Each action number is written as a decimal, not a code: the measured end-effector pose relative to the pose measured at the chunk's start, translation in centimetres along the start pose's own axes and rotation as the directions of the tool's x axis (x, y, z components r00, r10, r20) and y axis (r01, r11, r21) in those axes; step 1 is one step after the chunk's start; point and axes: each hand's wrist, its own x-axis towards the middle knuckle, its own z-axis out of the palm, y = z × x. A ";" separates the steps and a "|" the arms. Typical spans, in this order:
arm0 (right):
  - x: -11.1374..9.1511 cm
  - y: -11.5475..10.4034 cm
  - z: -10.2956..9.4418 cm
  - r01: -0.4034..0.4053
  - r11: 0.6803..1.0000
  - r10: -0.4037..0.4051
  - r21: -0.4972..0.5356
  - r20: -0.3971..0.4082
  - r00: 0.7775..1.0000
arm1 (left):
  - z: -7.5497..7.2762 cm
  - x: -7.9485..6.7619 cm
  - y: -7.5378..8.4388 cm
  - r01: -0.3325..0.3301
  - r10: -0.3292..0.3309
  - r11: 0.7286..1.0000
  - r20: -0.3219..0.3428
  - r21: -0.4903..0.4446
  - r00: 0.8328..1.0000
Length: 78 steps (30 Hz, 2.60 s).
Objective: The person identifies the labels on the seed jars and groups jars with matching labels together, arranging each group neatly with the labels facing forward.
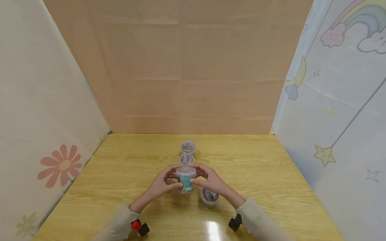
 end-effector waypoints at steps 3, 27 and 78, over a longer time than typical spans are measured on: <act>0.0 0.1 0.0 0.010 1.000 -0.010 -0.004 -0.002 1.000 | 0.0 0.0 -0.1 -0.005 0.005 1.000 -0.002 -0.001 1.000; 0.0 0.1 -0.3 -0.054 0.985 0.042 0.161 0.081 0.996 | -0.1 0.2 -1.7 0.082 -0.082 0.994 -0.002 -0.071 0.997; 0.0 0.5 0.9 -0.068 0.987 0.089 0.145 -0.142 0.986 | 0.4 0.5 1.2 0.164 -0.168 0.986 -0.143 -0.036 0.975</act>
